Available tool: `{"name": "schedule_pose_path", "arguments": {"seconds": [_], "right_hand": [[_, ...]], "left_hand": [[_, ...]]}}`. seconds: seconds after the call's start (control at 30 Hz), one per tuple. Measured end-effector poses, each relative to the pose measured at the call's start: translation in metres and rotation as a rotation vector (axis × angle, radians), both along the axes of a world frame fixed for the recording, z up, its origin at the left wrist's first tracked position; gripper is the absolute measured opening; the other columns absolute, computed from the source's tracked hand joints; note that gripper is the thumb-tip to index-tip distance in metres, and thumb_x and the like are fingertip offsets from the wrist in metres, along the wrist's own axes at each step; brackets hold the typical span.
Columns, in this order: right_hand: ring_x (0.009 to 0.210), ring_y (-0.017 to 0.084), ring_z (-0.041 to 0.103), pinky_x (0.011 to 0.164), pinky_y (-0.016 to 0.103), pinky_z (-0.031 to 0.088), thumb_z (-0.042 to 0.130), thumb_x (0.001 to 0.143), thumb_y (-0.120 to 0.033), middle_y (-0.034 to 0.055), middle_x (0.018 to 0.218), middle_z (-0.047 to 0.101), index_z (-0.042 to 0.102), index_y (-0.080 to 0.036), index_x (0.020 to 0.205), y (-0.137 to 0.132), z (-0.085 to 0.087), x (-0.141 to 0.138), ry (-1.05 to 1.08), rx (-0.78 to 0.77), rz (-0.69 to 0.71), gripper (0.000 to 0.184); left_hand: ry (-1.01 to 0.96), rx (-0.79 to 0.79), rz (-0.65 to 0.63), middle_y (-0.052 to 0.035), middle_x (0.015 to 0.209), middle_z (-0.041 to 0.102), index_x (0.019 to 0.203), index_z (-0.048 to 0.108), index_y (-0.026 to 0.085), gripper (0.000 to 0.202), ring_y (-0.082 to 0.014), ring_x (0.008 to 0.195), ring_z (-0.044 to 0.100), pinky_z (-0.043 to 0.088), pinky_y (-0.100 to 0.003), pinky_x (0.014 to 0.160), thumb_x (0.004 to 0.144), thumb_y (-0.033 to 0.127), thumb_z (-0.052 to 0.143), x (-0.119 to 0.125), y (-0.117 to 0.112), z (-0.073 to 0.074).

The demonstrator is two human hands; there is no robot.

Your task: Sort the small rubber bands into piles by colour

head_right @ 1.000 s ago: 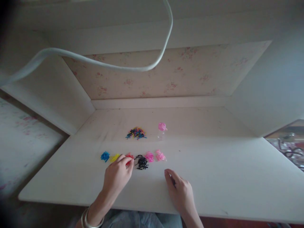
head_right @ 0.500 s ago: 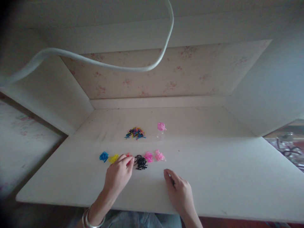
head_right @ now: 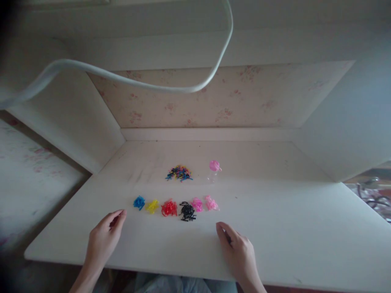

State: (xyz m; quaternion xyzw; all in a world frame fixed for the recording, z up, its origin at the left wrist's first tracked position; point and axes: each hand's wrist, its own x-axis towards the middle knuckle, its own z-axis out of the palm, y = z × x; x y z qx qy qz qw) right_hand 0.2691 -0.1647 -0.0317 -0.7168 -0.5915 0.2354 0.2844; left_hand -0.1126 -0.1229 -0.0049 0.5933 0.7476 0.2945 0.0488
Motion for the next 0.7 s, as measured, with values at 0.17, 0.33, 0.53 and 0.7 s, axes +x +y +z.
{"name": "schedule_pose_path", "arguments": {"seconds": [0.17, 0.33, 0.53, 0.7], "right_hand": [[0.062, 0.014, 0.065, 0.054, 0.015, 0.045, 0.044, 0.085, -0.057, -0.0009, 0.073, 0.072, 0.072, -0.024, 0.090, 0.004, 0.004, -0.006, 0.065, -0.032, -0.018, 0.043], [0.048, 0.010, 0.053, 0.046, 0.016, 0.038, 0.042, 0.086, -0.054, -0.0021, 0.057, 0.063, 0.072, -0.020, 0.088, 0.024, 0.029, -0.034, 0.077, 0.028, 0.095, 0.046], [0.058, 0.012, 0.058, 0.057, 0.019, 0.041, 0.037, 0.092, -0.045, 0.0002, 0.064, 0.065, 0.070, -0.023, 0.088, 0.073, 0.061, -0.075, -0.098, 0.077, 0.285, 0.040], [0.073, 0.013, 0.065, 0.063, 0.019, 0.040, 0.033, 0.094, -0.038, -0.0010, 0.080, 0.071, 0.068, -0.030, 0.094, 0.114, 0.068, -0.109, -0.438, -0.027, 0.355, 0.035]], "left_hand": [[-0.129, -0.008, 0.067, -0.0036, 0.084, 0.073, 0.085, 0.067, 0.021, 0.032, -0.0176, 0.070, 0.067, 0.051, -0.024, 0.063, 0.083, 0.048, 0.050, -0.010, -0.002, -0.013], [-0.236, 0.010, 0.019, -0.0036, 0.087, 0.073, 0.087, 0.067, 0.021, 0.033, -0.0179, 0.076, 0.067, 0.052, -0.024, 0.066, 0.083, 0.049, 0.050, -0.008, -0.004, -0.015], [-0.364, 0.037, 0.020, -0.0034, 0.088, 0.072, 0.088, 0.067, 0.020, 0.035, -0.0183, 0.080, 0.066, 0.052, -0.025, 0.070, 0.081, 0.050, 0.052, -0.013, -0.005, -0.022], [-0.380, 0.050, 0.023, -0.0038, 0.086, 0.071, 0.087, 0.067, 0.020, 0.034, -0.0179, 0.077, 0.065, 0.051, -0.026, 0.068, 0.081, 0.050, 0.052, -0.015, -0.005, -0.025]]}}
